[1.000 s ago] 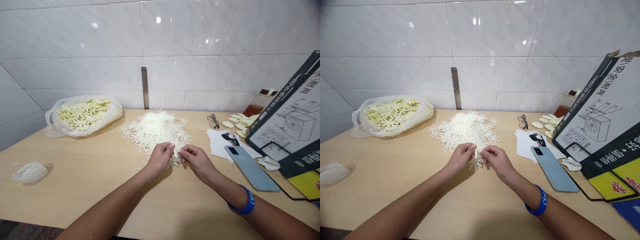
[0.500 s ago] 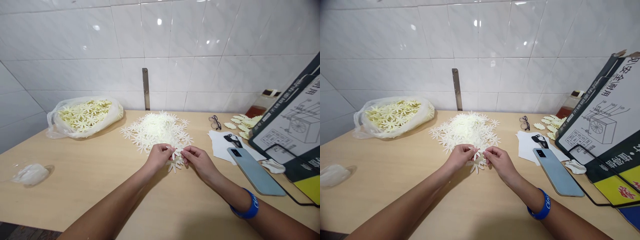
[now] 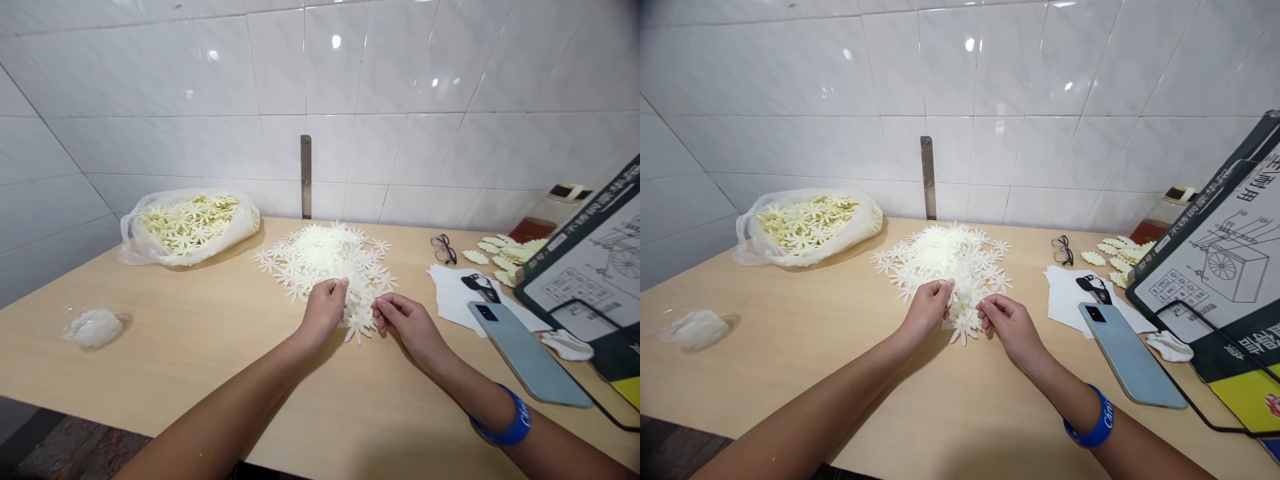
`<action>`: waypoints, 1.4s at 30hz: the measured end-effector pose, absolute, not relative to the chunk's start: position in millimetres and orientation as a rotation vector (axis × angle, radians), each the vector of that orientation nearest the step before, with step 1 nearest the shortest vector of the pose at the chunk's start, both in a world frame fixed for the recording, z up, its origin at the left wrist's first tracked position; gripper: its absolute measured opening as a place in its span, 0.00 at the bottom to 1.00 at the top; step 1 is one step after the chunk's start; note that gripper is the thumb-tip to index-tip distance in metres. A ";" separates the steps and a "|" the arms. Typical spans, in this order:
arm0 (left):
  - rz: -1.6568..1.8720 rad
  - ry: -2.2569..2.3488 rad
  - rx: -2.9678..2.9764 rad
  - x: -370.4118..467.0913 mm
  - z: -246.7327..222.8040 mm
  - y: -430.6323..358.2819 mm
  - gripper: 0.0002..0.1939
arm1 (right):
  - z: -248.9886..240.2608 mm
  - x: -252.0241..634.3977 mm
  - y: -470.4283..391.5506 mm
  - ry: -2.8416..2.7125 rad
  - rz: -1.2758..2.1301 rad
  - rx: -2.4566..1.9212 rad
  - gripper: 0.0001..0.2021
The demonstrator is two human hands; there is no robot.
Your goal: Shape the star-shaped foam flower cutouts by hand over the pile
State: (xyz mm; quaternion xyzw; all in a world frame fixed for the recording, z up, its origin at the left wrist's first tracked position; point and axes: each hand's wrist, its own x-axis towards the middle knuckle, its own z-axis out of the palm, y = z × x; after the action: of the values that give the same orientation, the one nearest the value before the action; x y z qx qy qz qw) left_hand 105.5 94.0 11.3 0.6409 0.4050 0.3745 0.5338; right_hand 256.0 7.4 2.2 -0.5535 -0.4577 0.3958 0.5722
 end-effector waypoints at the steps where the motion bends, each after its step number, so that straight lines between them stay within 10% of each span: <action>1: 0.883 0.948 1.519 105.0 12.8 93.6 0.21 | 2.3 256.0 7.4 -1.069 0.927 -1.297 0.18; 28: 0.801 0.855 1.363 102.8 28.2 95.3 0.15 | 2.3 269.4 8.7 -1.004 0.685 -1.347 0.15; 42: 0.607 1.294 2.174 78.4 56.7 126.8 0.29 | 8.0 297.4 11.5 -1.153 0.353 -1.875 0.21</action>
State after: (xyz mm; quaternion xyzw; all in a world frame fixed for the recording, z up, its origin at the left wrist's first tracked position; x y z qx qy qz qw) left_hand 78.4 126.8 56.7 0.8053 0.4794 0.2248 0.2668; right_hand 297.4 11.5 8.0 -0.7551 -0.4643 0.1423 0.4405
